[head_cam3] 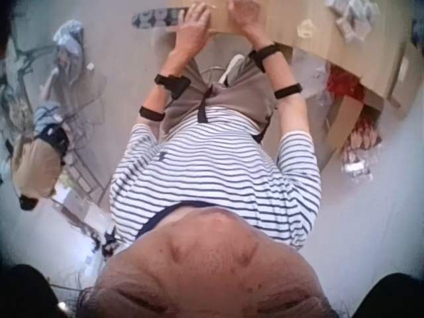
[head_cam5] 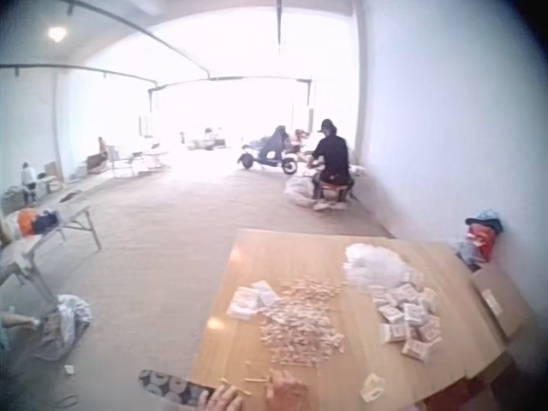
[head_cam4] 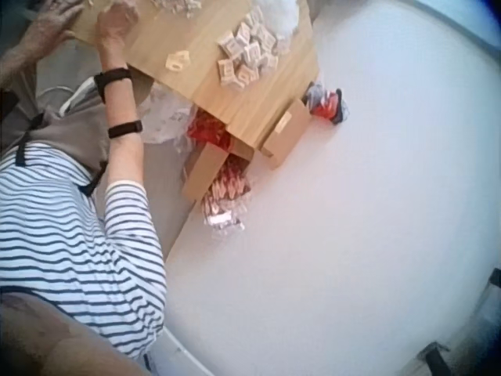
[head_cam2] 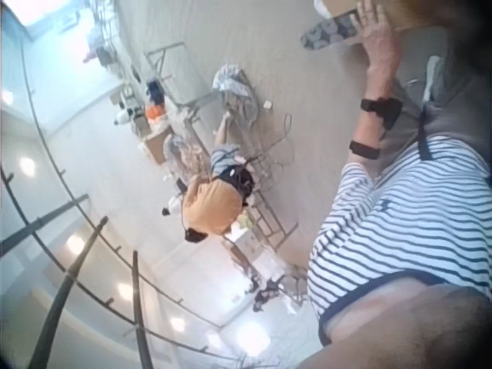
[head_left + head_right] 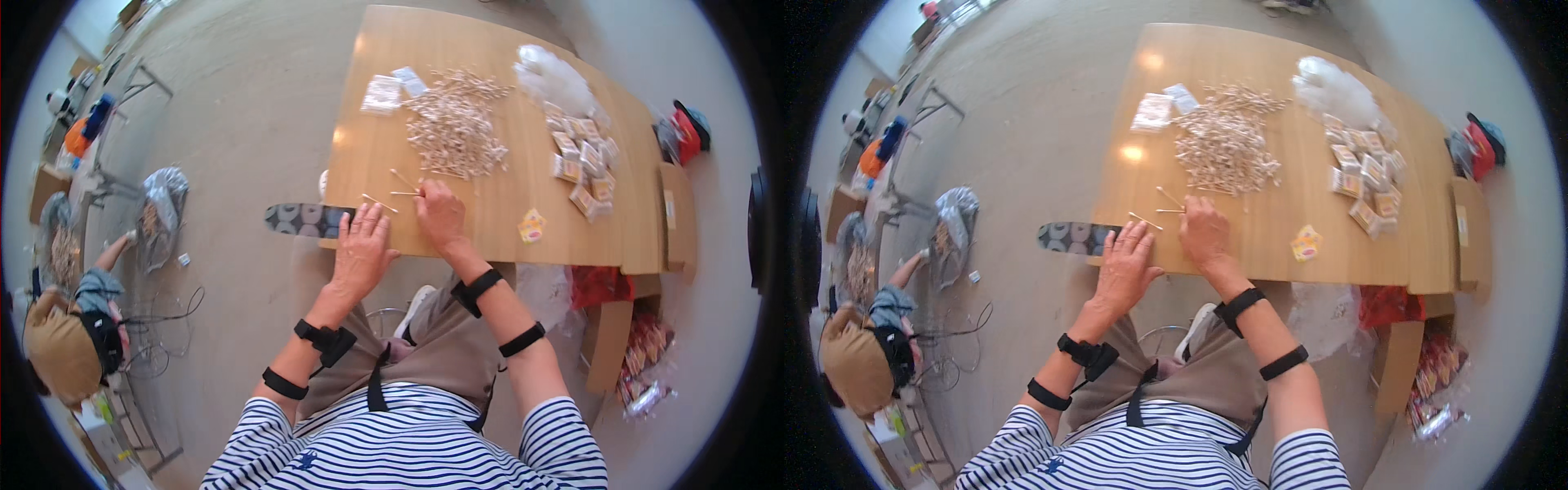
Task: Packing bunches of cotton swabs into small plastic packets.
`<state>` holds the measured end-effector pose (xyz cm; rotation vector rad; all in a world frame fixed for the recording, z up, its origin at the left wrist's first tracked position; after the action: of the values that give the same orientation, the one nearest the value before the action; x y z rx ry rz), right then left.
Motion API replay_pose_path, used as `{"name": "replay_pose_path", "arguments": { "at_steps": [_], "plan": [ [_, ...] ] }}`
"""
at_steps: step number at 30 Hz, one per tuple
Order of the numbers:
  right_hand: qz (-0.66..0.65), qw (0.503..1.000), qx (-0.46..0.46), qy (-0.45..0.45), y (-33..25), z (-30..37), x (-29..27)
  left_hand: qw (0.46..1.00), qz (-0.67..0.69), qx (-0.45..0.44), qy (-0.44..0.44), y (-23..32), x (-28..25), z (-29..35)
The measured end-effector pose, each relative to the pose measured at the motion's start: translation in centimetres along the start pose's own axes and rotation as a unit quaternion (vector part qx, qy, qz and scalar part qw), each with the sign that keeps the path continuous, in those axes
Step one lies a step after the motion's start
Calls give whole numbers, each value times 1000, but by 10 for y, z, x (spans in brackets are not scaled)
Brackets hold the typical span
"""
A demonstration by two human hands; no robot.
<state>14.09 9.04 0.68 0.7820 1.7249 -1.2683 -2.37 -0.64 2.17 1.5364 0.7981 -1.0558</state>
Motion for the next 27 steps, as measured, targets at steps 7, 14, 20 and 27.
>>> {"name": "replay_pose_path", "arguments": {
  "at_steps": [7, 14, 20, 27],
  "plan": [
    [-49, 992, 88, 77, 62, 33, -42, 1000, -12, 14, -18, 23, 17, -54],
    [10, 973, 193, 127, 131, 73, -87, 999, 8, -8, -38, 23, 18, -47],
    [-84, 993, 48, 62, 59, 33, -48, 999, 6, -4, -37, 29, 15, -33],
    [-3, 991, -103, 85, -19, -31, 12, 999, 30, 4, -31, 29, 2, -11]
  ]
}}
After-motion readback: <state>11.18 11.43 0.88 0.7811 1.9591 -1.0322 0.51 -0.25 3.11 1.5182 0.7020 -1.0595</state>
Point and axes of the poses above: each hand's wrist, its own z-axis away from the middle knuckle, its own x-axis out of the palm, y = z × x, the point moved 1 cm from there along -z, towards the middle knuckle, and after that the axes turned 5 degrees about -y, right-handed, at the moved point
